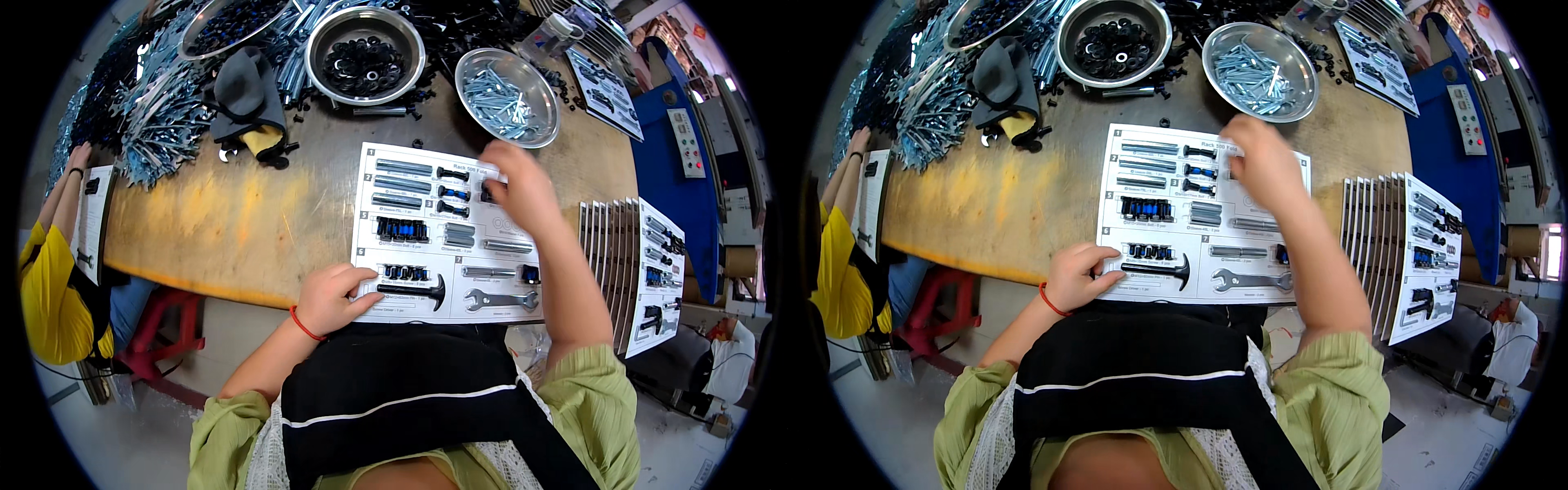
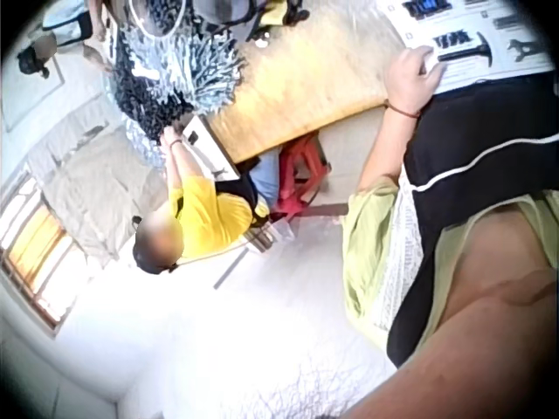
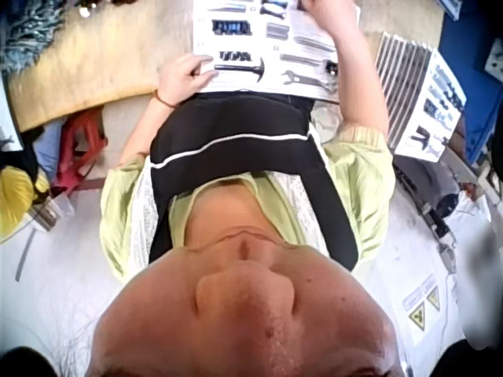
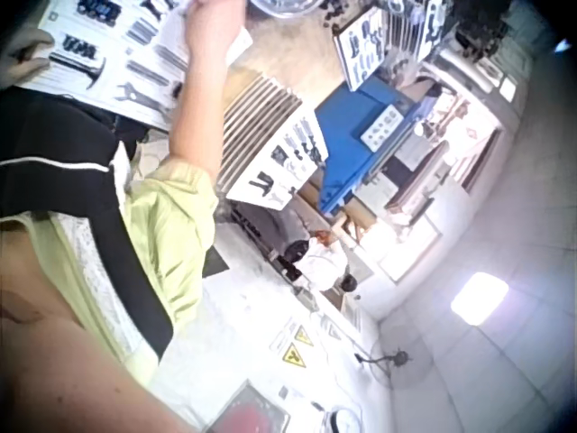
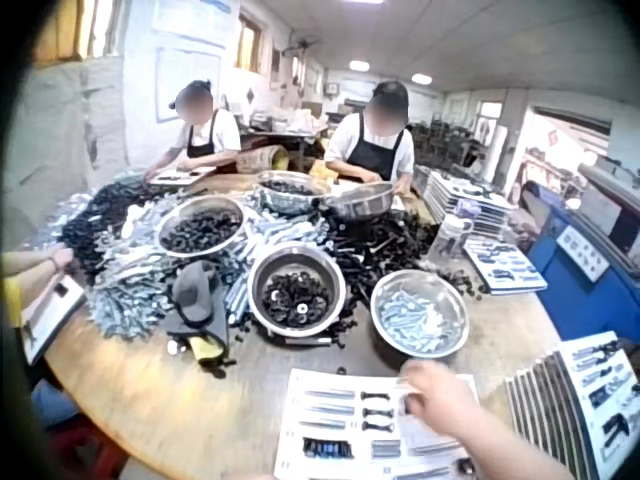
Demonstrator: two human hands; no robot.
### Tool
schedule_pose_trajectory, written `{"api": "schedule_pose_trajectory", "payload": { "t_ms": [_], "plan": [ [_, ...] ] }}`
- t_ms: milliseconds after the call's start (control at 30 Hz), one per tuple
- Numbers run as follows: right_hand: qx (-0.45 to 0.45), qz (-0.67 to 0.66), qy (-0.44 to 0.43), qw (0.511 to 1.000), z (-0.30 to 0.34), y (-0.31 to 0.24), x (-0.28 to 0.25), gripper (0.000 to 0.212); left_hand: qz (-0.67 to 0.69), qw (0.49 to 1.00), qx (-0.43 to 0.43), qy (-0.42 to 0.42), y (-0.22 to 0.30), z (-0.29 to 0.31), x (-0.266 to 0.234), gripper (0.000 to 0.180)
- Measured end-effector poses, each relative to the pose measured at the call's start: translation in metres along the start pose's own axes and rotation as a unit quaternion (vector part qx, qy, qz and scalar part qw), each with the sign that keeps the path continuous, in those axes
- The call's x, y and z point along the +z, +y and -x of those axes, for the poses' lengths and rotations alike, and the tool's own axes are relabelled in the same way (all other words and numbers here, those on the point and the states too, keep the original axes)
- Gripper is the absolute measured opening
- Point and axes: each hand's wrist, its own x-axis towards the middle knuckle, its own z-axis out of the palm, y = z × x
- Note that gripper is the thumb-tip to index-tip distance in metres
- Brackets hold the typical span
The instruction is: The person assembles a tool kit by placing various hardware items such as bolts, nuts, washers, and tools into designated slots on a cardboard backing. The person repeatedly picks items from bowls and the table, places them into the kit, and stacks completed kits to the side.
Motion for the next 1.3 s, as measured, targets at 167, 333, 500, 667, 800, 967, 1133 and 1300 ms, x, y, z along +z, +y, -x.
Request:
{"api": "schedule_pose_trajectory", "payload": {
  "t_ms": [167, 333, 500, 667, 800, 967, 1133, 1300],
  "plan": [
    [0.279, 0.095, -0.072, 0.953, -0.096, 0.068, 0.013, 0.024, 0.024, 1.0, -0.013, 0.013, 0.001, -0.003, -0.004, 0.023],
    [0.321, 0.078, -0.098, 0.939, -0.121, 0.122, 0.043, 0.024, 0.034, 0.999, -0.016, 0.016, 0.002, -0.004, -0.003, 0.02],
    [0.303, -0.296, 0.173, 0.889, -0.092, 0.105, 0.015, 0.014, 0.036, 0.999, -0.015, 0.025, -0.006, -0.001, 0.006, 0.018],
    [0.248, -0.394, 0.215, 0.859, -0.027, 0.068, 0.002, 0.014, 0.041, 0.999, -0.018, 0.021, -0.004, 0.0, 0.011, 0.018],
    [0.216, -0.374, 0.134, 0.892, 0.04, -0.008, 0.014, 0.017, 0.063, 0.995, -0.022, 0.071, -0.011, 0.014, 0.016, 0.018],
    [-0.073, -0.277, -0.014, 0.958, 0.118, -0.097, 0.045, 0.017, 0.336, 0.913, -0.132, 0.193, -0.028, 0.022, 0.02, 0.015],
    [-0.172, -0.201, 0.015, 0.964, 0.142, -0.125, 0.079, 0.014, 0.325, 0.919, -0.112, 0.191, -0.024, 0.03, 0.022, 0.017],
    [-0.122, -0.087, 0.008, 0.989, 0.157, -0.133, 0.089, 0.011, 0.292, 0.934, -0.082, 0.189, -0.02, 0.03, 0.025, 0.019]
  ]
}}
